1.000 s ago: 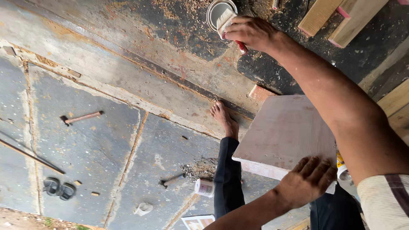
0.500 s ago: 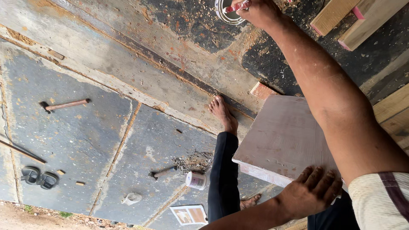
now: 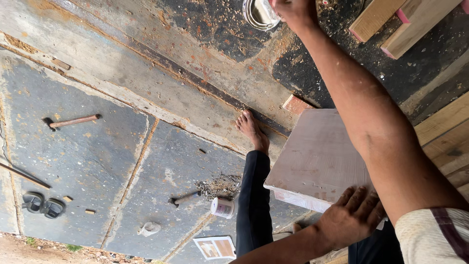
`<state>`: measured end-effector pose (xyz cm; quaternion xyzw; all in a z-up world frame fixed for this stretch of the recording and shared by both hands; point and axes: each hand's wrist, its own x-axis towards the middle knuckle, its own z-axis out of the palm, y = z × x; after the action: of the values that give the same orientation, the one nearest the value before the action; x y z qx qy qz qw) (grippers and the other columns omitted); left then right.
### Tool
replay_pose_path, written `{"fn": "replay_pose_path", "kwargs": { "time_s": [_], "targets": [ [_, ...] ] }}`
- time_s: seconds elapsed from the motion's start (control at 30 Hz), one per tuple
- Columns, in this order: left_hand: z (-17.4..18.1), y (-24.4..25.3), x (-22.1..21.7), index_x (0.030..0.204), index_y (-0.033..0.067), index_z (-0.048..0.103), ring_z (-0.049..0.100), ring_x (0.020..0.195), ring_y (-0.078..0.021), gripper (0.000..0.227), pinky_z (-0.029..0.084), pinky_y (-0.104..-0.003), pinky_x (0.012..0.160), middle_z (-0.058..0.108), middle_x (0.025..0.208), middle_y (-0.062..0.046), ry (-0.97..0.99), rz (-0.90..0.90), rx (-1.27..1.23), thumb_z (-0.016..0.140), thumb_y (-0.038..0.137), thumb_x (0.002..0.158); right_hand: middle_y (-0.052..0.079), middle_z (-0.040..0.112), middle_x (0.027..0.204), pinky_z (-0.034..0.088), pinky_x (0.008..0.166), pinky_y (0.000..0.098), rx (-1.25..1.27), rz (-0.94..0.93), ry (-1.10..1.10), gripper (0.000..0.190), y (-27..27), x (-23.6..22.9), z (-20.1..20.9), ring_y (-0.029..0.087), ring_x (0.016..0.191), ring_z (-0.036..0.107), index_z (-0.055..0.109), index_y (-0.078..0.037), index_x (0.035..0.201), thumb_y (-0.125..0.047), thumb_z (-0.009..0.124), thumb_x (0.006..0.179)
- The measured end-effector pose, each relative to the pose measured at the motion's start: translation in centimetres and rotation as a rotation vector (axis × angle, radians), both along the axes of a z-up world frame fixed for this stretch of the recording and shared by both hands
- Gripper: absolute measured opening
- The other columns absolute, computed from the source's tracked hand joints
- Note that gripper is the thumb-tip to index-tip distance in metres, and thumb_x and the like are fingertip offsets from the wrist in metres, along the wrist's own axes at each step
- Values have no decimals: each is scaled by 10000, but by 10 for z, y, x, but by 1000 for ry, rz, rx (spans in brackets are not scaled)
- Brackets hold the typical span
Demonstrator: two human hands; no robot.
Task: The person paints a small wooden box with a brush, dipping the brush into a paint can and applying paint to the interior and exterior surfaces. They rotate the box by hand to reach different sides while working on a workshop floor.
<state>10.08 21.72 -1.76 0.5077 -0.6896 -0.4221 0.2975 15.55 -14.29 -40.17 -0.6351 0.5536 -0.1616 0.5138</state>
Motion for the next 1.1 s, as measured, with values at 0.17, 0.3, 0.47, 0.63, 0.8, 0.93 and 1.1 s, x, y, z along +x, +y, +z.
{"fn": "replay_pose_path", "kwargs": {
  "time_s": [0.17, 0.3, 0.47, 0.63, 0.8, 0.93, 1.1],
  "targets": [
    [1, -5, 11, 1444, -4, 611, 691, 1241, -378, 411, 568, -496, 1093, 677, 1355, -247, -37, -29, 13, 582, 171, 1073, 236, 657, 1234, 697, 827, 441, 281, -425, -199, 417, 4, -37, 36, 374, 1108, 763, 525, 30, 1257, -190, 744, 979],
    [1, -12, 16, 1487, -36, 578, 670, 1267, -373, 411, 548, -500, 1131, 648, 1404, -240, 6, -22, 45, 585, 125, 1109, 182, 724, 1174, 690, 802, 441, 402, -612, -255, 434, 1, -66, 61, 335, 1038, 798, 535, -16, 1243, -219, 735, 915],
    [1, 3, 20, 1475, -21, 538, 633, 1335, -365, 405, 518, -502, 1182, 626, 1467, -232, 1, -32, 77, 564, 65, 1080, 122, 746, 1084, 719, 778, 408, 642, -691, -377, 322, 23, -109, 77, 227, 876, 779, 654, -37, 1148, -252, 747, 927],
    [-18, -4, 22, 1466, 11, 530, 618, 1361, -346, 411, 498, -495, 1192, 619, 1458, -212, 4, -24, 66, 523, -25, 1057, 101, 743, 977, 666, 705, 346, 727, -651, -697, 248, 33, -158, 123, 189, 796, 735, 651, -33, 1065, -248, 720, 962],
    [-21, -1, 32, 1377, -1, 584, 633, 1320, -350, 380, 511, -472, 1164, 645, 1401, -211, 26, -24, 85, 524, -72, 1009, 102, 737, 1012, 639, 716, 328, 719, -818, -1055, 225, 92, -238, 194, 191, 854, 730, 652, -13, 1110, -163, 740, 967],
    [-17, 1, 42, 1327, -43, 581, 627, 1306, -383, 365, 509, -471, 1136, 647, 1374, -233, -4, -60, 112, 546, -76, 966, 103, 727, 1009, 694, 825, 362, 679, -1049, -1051, 190, 156, -324, 242, 209, 894, 752, 585, -37, 1067, -79, 740, 966],
    [-9, 2, 48, 1341, -51, 576, 620, 1315, -388, 401, 516, -478, 1126, 635, 1391, -220, -45, -106, 142, 530, -105, 946, 121, 724, 917, 666, 645, 364, 462, -1160, -489, 131, 232, -416, 253, 215, 760, 749, 637, -50, 989, -141, 721, 947]
  ]
}}
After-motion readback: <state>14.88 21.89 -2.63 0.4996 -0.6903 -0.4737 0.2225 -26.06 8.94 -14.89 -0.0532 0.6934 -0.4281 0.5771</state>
